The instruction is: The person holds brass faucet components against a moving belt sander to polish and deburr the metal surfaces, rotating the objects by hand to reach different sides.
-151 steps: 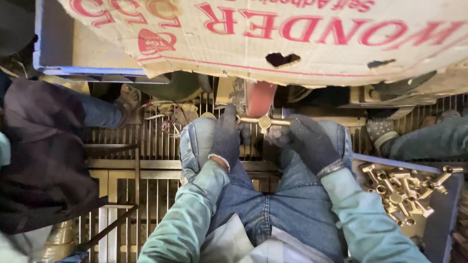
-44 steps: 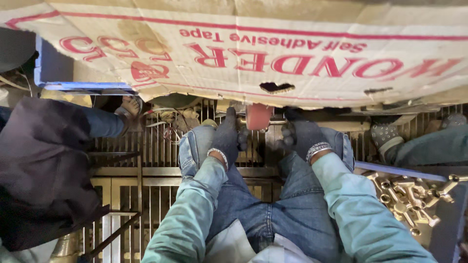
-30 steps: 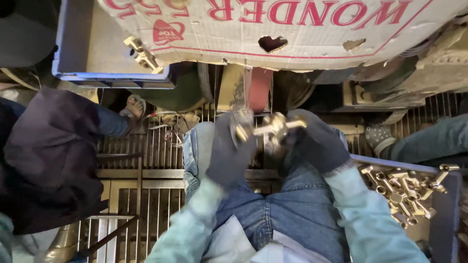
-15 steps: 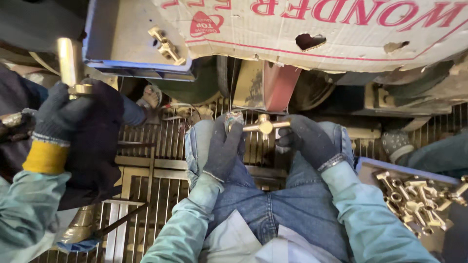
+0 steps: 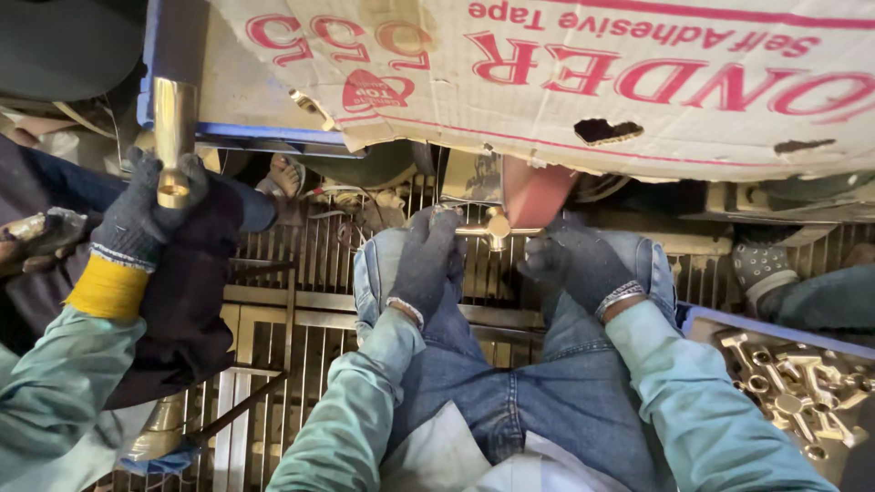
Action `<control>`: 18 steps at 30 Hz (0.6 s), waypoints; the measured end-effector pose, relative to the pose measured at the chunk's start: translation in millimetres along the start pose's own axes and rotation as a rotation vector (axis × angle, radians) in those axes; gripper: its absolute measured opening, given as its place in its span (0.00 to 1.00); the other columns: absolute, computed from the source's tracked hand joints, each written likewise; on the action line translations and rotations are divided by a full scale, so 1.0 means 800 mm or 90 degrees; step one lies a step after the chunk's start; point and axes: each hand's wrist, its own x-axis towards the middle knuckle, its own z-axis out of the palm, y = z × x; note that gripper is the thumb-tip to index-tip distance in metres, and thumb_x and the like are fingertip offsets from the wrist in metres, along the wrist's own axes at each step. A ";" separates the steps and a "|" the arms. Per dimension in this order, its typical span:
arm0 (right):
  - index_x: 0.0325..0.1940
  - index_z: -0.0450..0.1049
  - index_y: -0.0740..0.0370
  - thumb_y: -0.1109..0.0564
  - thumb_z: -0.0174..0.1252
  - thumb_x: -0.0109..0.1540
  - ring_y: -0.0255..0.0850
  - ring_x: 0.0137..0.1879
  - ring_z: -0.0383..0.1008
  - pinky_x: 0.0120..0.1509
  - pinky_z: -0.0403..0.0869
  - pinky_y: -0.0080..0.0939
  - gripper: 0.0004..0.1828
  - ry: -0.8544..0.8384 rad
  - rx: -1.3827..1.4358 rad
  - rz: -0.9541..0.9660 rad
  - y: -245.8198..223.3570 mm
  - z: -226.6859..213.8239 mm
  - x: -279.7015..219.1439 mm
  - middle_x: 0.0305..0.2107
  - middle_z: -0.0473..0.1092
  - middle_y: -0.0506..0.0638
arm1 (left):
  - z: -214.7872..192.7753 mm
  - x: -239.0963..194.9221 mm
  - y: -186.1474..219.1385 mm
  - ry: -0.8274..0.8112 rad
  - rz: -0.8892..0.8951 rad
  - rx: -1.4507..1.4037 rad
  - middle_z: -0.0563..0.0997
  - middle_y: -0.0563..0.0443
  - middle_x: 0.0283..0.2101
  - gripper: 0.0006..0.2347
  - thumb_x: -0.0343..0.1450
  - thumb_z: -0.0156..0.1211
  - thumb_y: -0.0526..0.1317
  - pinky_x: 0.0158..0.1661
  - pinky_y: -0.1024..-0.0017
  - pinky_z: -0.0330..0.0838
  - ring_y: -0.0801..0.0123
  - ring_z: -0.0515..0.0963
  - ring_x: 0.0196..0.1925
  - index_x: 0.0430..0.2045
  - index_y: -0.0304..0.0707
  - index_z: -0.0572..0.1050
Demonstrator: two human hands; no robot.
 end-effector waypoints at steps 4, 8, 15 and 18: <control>0.63 0.67 0.61 0.47 0.38 0.73 0.48 0.55 0.73 0.67 0.72 0.52 0.22 0.068 -0.313 -0.323 -0.008 -0.008 0.115 0.54 0.71 0.55 | -0.001 0.023 0.009 0.014 -0.065 0.019 0.68 0.53 0.18 0.13 0.70 0.55 0.50 0.15 0.70 0.59 0.72 0.64 0.14 0.34 0.39 0.70; 0.62 0.69 0.59 0.46 0.41 0.75 0.45 0.61 0.71 0.69 0.69 0.48 0.20 0.314 -0.810 -0.493 -0.008 -0.005 0.199 0.57 0.71 0.51 | 0.003 0.049 0.017 0.071 -0.150 0.072 0.68 0.52 0.16 0.18 0.71 0.55 0.55 0.14 0.68 0.57 0.70 0.64 0.12 0.29 0.36 0.70; 0.56 0.72 0.64 0.51 0.46 0.72 0.42 0.49 0.74 0.54 0.73 0.44 0.17 0.340 -0.926 -0.286 -0.005 0.031 0.095 0.47 0.74 0.52 | 0.002 0.051 0.008 0.071 -0.147 0.064 0.67 0.52 0.14 0.20 0.72 0.53 0.57 0.13 0.68 0.55 0.70 0.62 0.10 0.32 0.35 0.71; 0.54 0.73 0.66 0.53 0.48 0.71 0.40 0.44 0.76 0.48 0.75 0.42 0.15 0.282 -0.916 -0.296 -0.010 0.063 0.018 0.42 0.75 0.53 | -0.008 0.032 -0.001 0.010 -0.082 0.002 0.69 0.54 0.18 0.16 0.73 0.55 0.53 0.15 0.70 0.57 0.72 0.64 0.14 0.37 0.39 0.72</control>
